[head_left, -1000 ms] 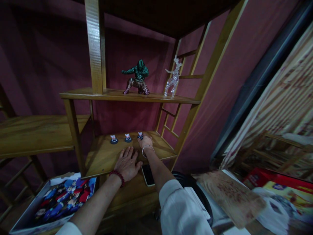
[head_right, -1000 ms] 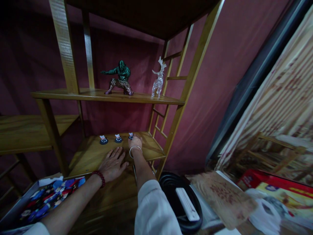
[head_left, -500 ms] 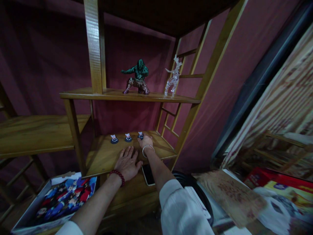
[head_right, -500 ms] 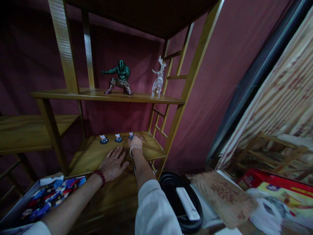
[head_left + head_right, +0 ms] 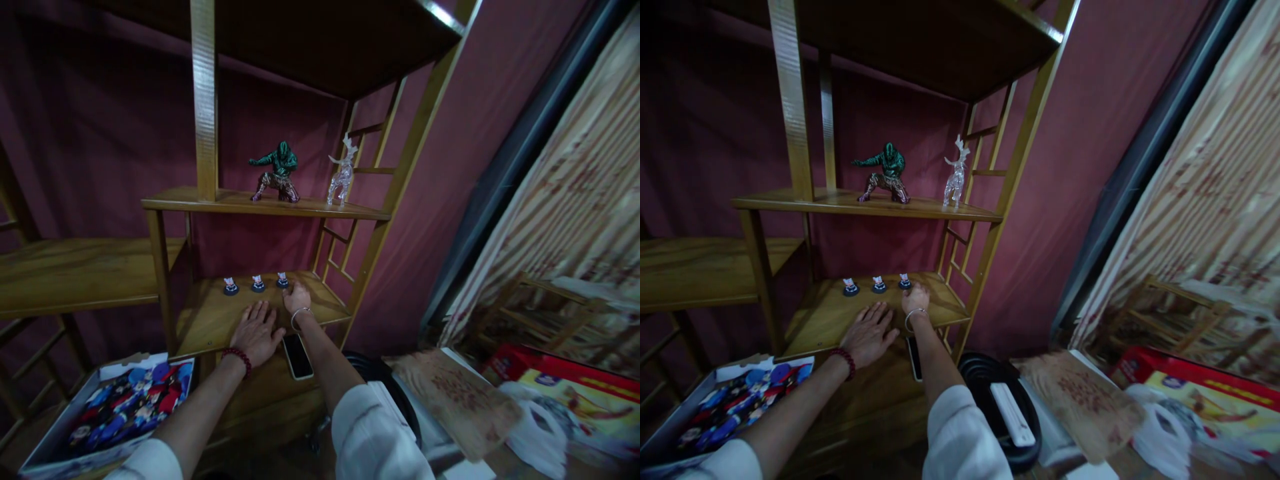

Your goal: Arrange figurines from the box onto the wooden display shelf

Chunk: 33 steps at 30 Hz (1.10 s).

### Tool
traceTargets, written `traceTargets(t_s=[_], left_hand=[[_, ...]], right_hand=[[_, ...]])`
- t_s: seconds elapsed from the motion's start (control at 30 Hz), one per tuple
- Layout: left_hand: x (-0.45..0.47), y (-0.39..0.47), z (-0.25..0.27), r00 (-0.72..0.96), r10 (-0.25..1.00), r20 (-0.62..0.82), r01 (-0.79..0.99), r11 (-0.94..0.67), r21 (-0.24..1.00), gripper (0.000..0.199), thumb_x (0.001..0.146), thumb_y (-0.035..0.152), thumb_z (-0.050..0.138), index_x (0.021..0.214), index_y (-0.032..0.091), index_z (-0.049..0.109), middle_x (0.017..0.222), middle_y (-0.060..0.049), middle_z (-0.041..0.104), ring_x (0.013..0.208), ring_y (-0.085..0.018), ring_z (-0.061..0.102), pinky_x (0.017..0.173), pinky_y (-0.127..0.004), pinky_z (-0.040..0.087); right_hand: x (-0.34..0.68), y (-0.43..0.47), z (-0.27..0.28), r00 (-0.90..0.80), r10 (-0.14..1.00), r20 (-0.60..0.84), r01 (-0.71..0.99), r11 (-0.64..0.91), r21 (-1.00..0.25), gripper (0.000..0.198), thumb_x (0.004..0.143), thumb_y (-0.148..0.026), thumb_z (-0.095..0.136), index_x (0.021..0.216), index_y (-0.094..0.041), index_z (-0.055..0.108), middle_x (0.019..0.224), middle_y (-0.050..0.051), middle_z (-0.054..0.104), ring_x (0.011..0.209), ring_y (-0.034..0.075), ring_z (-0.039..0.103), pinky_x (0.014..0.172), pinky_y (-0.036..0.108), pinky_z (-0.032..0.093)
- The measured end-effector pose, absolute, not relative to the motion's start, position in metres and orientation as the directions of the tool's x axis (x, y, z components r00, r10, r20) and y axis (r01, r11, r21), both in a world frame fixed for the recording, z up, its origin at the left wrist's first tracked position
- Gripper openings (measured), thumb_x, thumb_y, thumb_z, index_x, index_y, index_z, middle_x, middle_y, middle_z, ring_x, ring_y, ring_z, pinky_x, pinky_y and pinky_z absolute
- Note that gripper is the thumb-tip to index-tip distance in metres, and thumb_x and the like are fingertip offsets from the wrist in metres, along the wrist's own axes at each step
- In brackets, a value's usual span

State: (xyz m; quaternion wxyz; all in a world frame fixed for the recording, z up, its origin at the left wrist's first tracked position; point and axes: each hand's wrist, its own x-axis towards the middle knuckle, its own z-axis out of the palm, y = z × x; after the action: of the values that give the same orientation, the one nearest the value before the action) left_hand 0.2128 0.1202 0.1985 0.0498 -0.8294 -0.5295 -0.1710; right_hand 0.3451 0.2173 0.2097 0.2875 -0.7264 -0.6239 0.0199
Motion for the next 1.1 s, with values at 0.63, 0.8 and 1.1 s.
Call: traceTargets(t_s=[0.63, 0.8, 1.1], left_hand=[[0.199, 0.083, 0.19, 0.417, 0.808, 0.415, 0.867, -0.491, 0.084, 0.045, 0.082, 0.024, 0.031, 0.124, 0.014, 0.041, 0.134, -0.01, 0.037, 0.125, -0.02, 0.028, 0.103, -0.038, 0.022], [0.194, 0.072, 0.19, 0.427, 0.81, 0.403, 0.855, -0.507, 0.112, 0.052, 0.077, 0.017, 0.035, 0.129, 0.012, 0.035, 0.137, -0.011, 0.031, 0.128, -0.019, 0.022, 0.105, -0.037, 0.018], [0.184, 0.067, 0.196, 0.456, 0.803, 0.385, 0.83, -0.539, 0.141, 0.047, 0.079, 0.02, 0.036, 0.125, 0.012, 0.04, 0.135, -0.01, 0.036, 0.126, -0.018, 0.027, 0.104, -0.034, 0.02]], right_hand=[[0.333, 0.144, 0.215, 0.117, 0.92, 0.374, 0.872, 0.085, -0.482, 0.025, 0.077, -0.02, 0.047, 0.096, -0.018, 0.063, 0.1, 0.006, 0.064, 0.097, 0.014, 0.055, 0.087, 0.019, 0.036], [0.325, 0.134, 0.215, 0.088, 0.92, 0.381, 0.857, 0.125, -0.501, 0.023, 0.076, -0.018, 0.048, 0.093, -0.019, 0.064, 0.1, 0.005, 0.064, 0.096, 0.014, 0.056, 0.086, 0.018, 0.037], [0.308, 0.132, 0.213, 0.062, 0.919, 0.389, 0.831, 0.168, -0.53, 0.023, 0.077, -0.018, 0.047, 0.091, -0.019, 0.065, 0.097, 0.004, 0.065, 0.091, 0.013, 0.059, 0.081, 0.017, 0.04]])
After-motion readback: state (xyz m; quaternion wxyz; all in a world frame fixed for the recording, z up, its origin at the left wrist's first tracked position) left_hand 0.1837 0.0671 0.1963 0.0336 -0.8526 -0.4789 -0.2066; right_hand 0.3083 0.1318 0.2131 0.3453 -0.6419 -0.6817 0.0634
